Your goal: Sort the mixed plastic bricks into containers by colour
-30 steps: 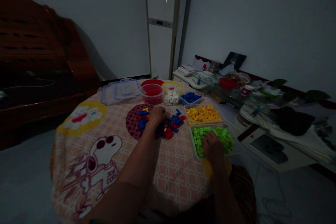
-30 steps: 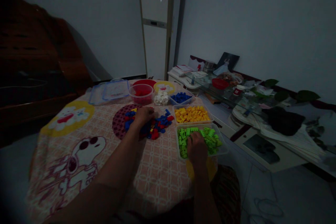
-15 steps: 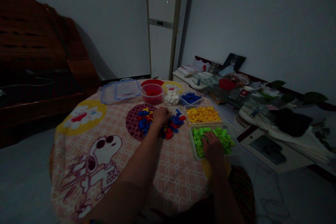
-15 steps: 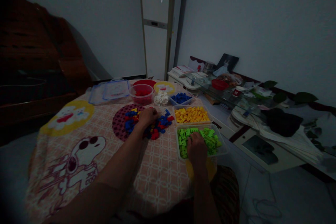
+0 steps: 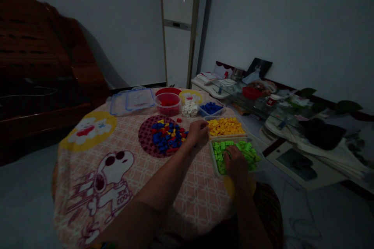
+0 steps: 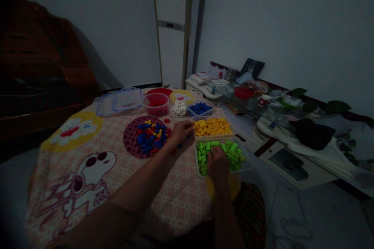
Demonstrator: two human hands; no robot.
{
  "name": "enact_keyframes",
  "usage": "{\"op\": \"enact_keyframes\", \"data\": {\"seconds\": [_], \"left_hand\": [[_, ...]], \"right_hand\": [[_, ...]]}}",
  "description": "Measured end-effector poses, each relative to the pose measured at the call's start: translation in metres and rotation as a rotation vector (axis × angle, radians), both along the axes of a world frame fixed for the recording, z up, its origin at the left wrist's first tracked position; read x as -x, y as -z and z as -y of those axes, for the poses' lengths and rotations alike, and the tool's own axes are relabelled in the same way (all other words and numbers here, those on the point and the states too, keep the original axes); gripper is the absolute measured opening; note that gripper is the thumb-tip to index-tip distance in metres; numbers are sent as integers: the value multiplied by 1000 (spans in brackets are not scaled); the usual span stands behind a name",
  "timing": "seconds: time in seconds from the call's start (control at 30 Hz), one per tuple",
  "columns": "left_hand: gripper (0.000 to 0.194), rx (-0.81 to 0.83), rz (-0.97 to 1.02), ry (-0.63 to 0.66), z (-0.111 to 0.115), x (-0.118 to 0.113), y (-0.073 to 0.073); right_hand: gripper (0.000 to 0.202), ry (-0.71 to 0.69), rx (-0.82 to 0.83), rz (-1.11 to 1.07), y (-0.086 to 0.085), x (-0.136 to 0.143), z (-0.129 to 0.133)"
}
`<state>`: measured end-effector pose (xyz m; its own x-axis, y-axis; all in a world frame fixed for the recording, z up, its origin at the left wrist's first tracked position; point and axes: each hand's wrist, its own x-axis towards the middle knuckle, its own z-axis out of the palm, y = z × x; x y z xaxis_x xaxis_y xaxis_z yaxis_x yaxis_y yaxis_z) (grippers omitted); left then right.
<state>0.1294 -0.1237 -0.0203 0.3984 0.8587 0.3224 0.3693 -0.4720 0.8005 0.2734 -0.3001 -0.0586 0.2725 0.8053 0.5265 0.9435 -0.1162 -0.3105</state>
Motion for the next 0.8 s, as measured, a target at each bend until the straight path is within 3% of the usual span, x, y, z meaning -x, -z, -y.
{"op": "enact_keyframes", "data": {"seconds": [0.2,0.47,0.8], "left_hand": [[39,-12,3,36,6,-8,-2],[32,-273,-412,184,13,-7,-9],[28,-373,-635,325,-15,-45,-19]], "right_hand": [[24,2,2,-6,-1,1,1],[24,6,-30,16,4,-1,-1],[23,-4,-15,11,3,-2,-3]]}}
